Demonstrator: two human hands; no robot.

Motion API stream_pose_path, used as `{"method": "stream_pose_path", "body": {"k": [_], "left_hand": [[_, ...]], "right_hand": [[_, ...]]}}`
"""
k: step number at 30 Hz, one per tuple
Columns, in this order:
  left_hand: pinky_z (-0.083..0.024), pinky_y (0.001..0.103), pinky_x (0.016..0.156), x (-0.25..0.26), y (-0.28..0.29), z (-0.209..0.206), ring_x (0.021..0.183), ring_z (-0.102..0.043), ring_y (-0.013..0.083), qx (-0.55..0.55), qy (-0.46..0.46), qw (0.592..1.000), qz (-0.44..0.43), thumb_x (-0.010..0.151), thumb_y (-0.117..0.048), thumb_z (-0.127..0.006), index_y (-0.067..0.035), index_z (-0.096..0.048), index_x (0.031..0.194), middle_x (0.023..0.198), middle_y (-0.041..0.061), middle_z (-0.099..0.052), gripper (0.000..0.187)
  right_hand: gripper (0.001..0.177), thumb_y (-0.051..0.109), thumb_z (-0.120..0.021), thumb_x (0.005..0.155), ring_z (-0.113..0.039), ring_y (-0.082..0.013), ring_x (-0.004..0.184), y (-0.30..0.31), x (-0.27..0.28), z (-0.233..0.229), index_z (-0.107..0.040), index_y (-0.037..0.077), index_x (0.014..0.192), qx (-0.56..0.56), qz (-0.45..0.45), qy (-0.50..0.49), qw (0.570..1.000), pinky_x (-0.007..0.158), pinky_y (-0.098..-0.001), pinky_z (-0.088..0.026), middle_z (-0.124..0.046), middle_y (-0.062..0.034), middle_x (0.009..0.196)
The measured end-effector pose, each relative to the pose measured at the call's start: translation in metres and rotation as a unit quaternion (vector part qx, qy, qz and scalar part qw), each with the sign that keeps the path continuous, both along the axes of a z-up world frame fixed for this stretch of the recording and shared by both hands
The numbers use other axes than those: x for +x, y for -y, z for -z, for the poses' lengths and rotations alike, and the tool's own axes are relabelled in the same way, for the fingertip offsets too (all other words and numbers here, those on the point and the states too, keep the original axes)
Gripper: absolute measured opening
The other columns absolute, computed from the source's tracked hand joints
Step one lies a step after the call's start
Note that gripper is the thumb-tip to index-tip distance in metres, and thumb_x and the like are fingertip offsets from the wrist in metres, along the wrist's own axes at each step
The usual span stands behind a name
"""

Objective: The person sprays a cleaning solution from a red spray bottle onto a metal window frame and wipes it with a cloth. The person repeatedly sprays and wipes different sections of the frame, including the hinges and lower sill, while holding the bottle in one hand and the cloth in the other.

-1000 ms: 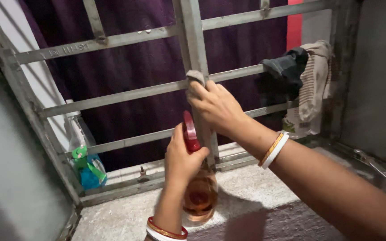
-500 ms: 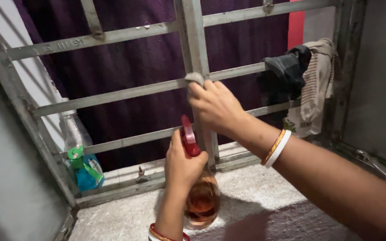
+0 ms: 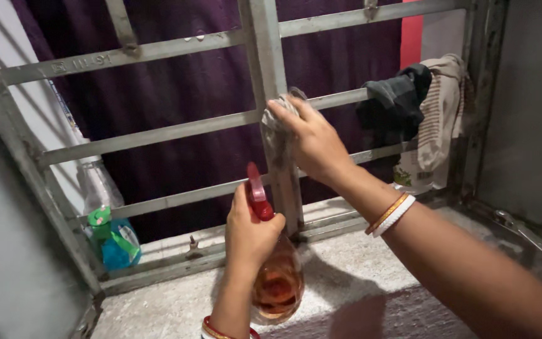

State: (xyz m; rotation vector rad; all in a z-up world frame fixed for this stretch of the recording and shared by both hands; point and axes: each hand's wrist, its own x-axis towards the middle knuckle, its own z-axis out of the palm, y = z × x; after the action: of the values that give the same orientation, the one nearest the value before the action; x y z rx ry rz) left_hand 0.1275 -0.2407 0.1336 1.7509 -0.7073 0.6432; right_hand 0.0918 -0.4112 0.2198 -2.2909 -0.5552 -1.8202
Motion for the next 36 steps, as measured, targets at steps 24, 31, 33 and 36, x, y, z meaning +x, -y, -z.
{"method": "stream_pose_path", "body": {"k": [24, 31, 33, 36], "left_hand": [[-0.054, 0.044, 0.077, -0.003, 0.001, 0.002, 0.084, -0.069, 0.0345, -0.004, 0.019, 1.000, 0.004, 0.063, -0.015, -0.074, -0.008, -0.057, 0.119, 0.093, 0.014, -0.068, 0.059], [-0.055, 0.045, 0.078, -0.001, 0.001, 0.002, 0.084, -0.070, 0.0348, -0.016, 0.001, 1.000, 0.011, 0.064, -0.015, -0.074, -0.009, -0.055, 0.123, 0.093, 0.015, -0.070, 0.063], [-0.054, 0.045, 0.079, 0.001, 0.001, 0.003, 0.087, -0.070, 0.0359, -0.014, 0.013, 1.000, 0.006, 0.063, -0.015, -0.075, -0.008, -0.055, 0.123, 0.095, 0.015, -0.070, 0.064], [-0.054, 0.046, 0.080, 0.002, 0.001, 0.004, 0.091, -0.069, 0.0382, -0.013, 0.025, 1.000, 0.001, 0.063, -0.016, -0.075, -0.008, -0.055, 0.123, 0.099, 0.016, -0.069, 0.063]], "right_hand": [[0.069, -0.011, -0.060, 0.076, -0.059, -0.0291, 0.135, 0.034, -0.004, 0.026, -0.066, 0.022, 0.136, 0.017, 0.023, -0.247, 0.969, 0.112, -0.0355, -0.047, -0.061, -0.0081, 0.147], [0.060, -0.009, -0.056, 0.091, -0.054, -0.0374, 0.140, 0.022, 0.005, 0.002, -0.057, 0.013, 0.146, 0.021, -0.064, -0.040, 0.997, 0.116, -0.0405, -0.045, -0.052, -0.0200, 0.154], [0.059, -0.007, -0.056, 0.091, -0.052, -0.0393, 0.137, 0.010, 0.012, 0.009, -0.056, 0.013, 0.147, 0.041, -0.054, -0.058, 0.996, 0.111, -0.0404, -0.046, -0.048, -0.0233, 0.154], [0.056, -0.005, -0.056, 0.091, -0.054, -0.0373, 0.135, 0.006, 0.011, 0.026, -0.056, 0.013, 0.144, 0.058, -0.076, -0.090, 0.991, 0.108, -0.0389, -0.047, -0.049, -0.0216, 0.153]]}}
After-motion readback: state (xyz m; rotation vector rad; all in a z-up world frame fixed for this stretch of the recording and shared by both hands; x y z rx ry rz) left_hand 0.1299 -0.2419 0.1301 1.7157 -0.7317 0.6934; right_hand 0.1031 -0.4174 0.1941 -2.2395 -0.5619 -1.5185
